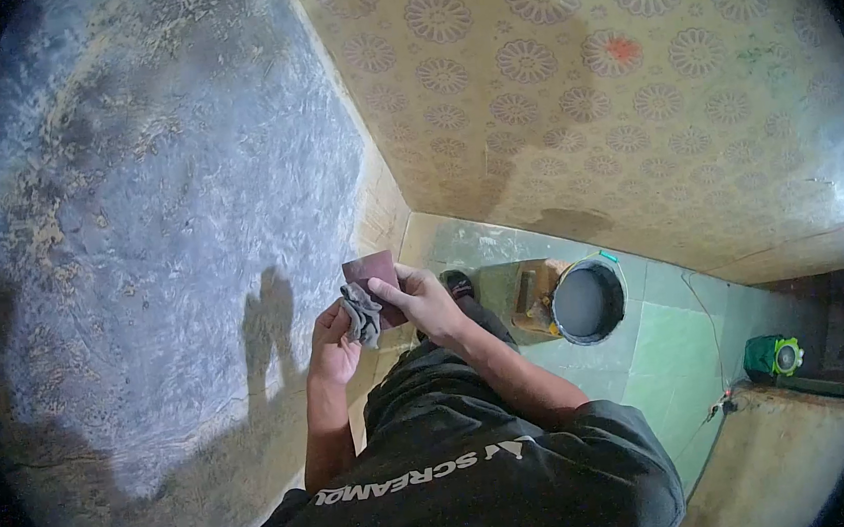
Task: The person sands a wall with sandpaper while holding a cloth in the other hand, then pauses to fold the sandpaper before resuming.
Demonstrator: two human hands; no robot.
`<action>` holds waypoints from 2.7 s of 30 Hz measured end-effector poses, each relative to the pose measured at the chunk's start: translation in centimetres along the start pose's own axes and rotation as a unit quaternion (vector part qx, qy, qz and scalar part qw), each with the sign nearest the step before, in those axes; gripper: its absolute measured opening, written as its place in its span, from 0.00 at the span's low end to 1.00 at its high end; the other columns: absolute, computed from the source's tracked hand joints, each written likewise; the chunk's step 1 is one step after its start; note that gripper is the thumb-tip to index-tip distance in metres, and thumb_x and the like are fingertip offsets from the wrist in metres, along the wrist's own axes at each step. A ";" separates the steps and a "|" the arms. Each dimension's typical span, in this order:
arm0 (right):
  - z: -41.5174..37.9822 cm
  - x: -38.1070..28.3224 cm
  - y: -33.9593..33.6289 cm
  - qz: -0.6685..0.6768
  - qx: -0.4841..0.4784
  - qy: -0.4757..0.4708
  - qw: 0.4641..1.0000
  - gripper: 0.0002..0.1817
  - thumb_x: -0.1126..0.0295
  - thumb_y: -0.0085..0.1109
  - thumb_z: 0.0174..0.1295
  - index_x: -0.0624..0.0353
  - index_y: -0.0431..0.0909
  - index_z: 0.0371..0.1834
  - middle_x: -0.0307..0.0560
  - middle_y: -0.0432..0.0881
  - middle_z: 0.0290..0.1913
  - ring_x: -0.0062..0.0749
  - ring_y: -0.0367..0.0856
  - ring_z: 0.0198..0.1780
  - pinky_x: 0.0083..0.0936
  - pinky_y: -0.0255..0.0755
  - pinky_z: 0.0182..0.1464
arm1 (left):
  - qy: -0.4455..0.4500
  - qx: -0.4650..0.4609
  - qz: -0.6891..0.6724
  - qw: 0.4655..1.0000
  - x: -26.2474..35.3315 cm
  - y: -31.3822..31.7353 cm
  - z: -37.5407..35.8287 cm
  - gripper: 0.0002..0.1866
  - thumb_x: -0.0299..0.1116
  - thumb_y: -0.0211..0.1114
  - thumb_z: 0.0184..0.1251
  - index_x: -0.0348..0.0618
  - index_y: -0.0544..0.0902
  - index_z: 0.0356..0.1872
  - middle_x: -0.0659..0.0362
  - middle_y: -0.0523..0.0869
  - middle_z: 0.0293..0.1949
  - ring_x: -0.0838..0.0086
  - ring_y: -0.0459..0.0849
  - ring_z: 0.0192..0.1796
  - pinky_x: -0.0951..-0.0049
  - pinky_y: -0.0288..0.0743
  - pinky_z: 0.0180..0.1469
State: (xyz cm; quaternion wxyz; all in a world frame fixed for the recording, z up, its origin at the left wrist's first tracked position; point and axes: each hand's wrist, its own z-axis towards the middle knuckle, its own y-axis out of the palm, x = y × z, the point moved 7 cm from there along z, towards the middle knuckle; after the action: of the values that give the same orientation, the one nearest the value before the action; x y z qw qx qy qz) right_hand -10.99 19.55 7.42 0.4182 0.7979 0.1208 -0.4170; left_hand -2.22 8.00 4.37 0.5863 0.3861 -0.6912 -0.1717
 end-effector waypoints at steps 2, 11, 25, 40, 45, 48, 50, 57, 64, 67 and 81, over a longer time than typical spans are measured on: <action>0.9 0.6 -0.7 0.022 0.009 -0.040 0.999 0.18 0.62 0.57 0.75 0.64 0.78 0.58 0.40 0.84 0.48 0.21 0.82 0.48 0.23 0.76 0.54 | -0.007 -0.015 0.009 1.000 -0.2 -0.3 0.3 0.16 0.34 0.65 0.73 0.30 0.82 0.52 0.57 0.87 0.47 0.74 0.86 0.47 0.71 0.77 0.56; 9.0 -4.5 -7.0 0.021 0.140 -0.180 0.973 0.12 0.66 0.60 0.73 0.62 0.79 0.52 0.35 0.81 0.40 0.17 0.75 0.38 0.20 0.72 0.42 | 0.158 0.110 0.284 0.939 7.3 1.5 3.0 0.14 0.28 0.69 0.65 0.33 0.83 0.50 0.48 0.74 0.70 0.60 0.71 0.72 0.62 0.60 0.74; 26.3 -10.4 -8.8 -0.071 0.115 -0.282 0.950 0.17 0.71 0.55 0.74 0.64 0.79 0.63 0.45 0.86 0.54 0.19 0.80 0.52 0.21 0.72 0.57 | 0.207 -0.032 0.623 0.753 21.1 9.3 11.3 0.17 0.31 0.78 0.56 0.35 0.83 0.44 0.46 0.83 0.59 0.62 0.81 0.60 0.63 0.74 0.61; 30.1 -9.2 -8.4 -0.187 0.146 -0.356 0.904 0.18 0.75 0.53 0.72 0.59 0.77 0.64 0.57 0.81 0.62 0.49 0.79 0.65 0.32 0.72 0.65 | 0.181 -0.104 0.499 0.841 21.0 6.7 13.0 0.18 0.36 0.82 0.50 0.36 0.85 0.37 0.41 0.83 0.57 0.44 0.79 0.64 0.43 0.68 0.68; 31.1 -12.7 -6.1 -0.261 0.152 -0.421 0.855 0.21 0.82 0.51 0.71 0.59 0.75 0.66 0.56 0.77 0.66 0.46 0.75 0.69 0.32 0.68 0.69 | 0.168 -0.096 0.515 0.835 21.0 6.3 13.0 0.19 0.38 0.83 0.48 0.37 0.86 0.36 0.44 0.85 0.55 0.44 0.78 0.64 0.44 0.68 0.65; 30.9 -16.3 -3.5 -0.253 0.149 -0.432 0.853 0.24 0.84 0.51 0.67 0.57 0.75 0.66 0.58 0.75 0.68 0.49 0.72 0.71 0.34 0.67 0.71 | 0.161 -0.093 0.498 0.847 21.0 6.6 13.2 0.19 0.39 0.83 0.47 0.37 0.87 0.35 0.44 0.85 0.54 0.44 0.78 0.64 0.44 0.69 0.63; 30.9 -16.6 -3.3 -0.274 0.154 -0.452 0.835 0.27 0.86 0.51 0.65 0.55 0.74 0.68 0.57 0.74 0.69 0.49 0.73 0.70 0.35 0.67 0.71 | 0.153 -0.090 0.508 0.843 21.0 6.1 12.9 0.19 0.39 0.83 0.47 0.37 0.87 0.35 0.44 0.85 0.54 0.45 0.78 0.63 0.44 0.69 0.63; 32.2 -14.8 -4.3 -0.250 0.171 -0.409 0.861 0.29 0.87 0.51 0.64 0.55 0.72 0.69 0.60 0.71 0.70 0.51 0.69 0.72 0.35 0.65 0.73 | 0.158 -0.098 0.513 0.838 21.0 6.5 13.2 0.18 0.39 0.81 0.49 0.37 0.87 0.36 0.46 0.86 0.53 0.45 0.79 0.61 0.45 0.70 0.62; 33.3 -13.7 -5.7 -0.304 0.153 -0.414 0.845 0.30 0.89 0.50 0.61 0.60 0.72 0.69 0.61 0.70 0.70 0.51 0.68 0.73 0.38 0.65 0.73 | 0.175 -0.108 0.498 0.842 21.1 6.5 13.6 0.18 0.38 0.81 0.50 0.38 0.87 0.36 0.47 0.86 0.52 0.45 0.79 0.61 0.45 0.70 0.62; 32.1 -16.6 -3.9 -0.249 0.152 -0.452 0.843 0.31 0.90 0.49 0.60 0.59 0.72 0.68 0.60 0.70 0.71 0.53 0.68 0.72 0.38 0.66 0.73 | 0.174 -0.092 0.503 0.842 21.1 6.5 13.5 0.18 0.39 0.81 0.49 0.38 0.87 0.36 0.47 0.87 0.51 0.46 0.79 0.61 0.46 0.70 0.61; 33.4 -11.7 -6.9 -0.256 0.156 -0.394 0.869 0.25 0.84 0.51 0.66 0.58 0.75 0.67 0.60 0.73 0.68 0.49 0.70 0.71 0.34 0.64 0.73 | 0.189 -0.082 0.503 0.839 21.2 6.4 13.0 0.19 0.40 0.82 0.48 0.36 0.86 0.35 0.47 0.87 0.50 0.45 0.80 0.60 0.46 0.70 0.61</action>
State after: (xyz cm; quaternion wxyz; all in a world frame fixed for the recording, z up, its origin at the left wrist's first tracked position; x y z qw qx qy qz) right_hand -40.82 0.02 2.35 0.1798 0.5631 0.0790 -0.8027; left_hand -16.91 -6.28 19.86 0.7410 -0.0392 -0.6492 0.1670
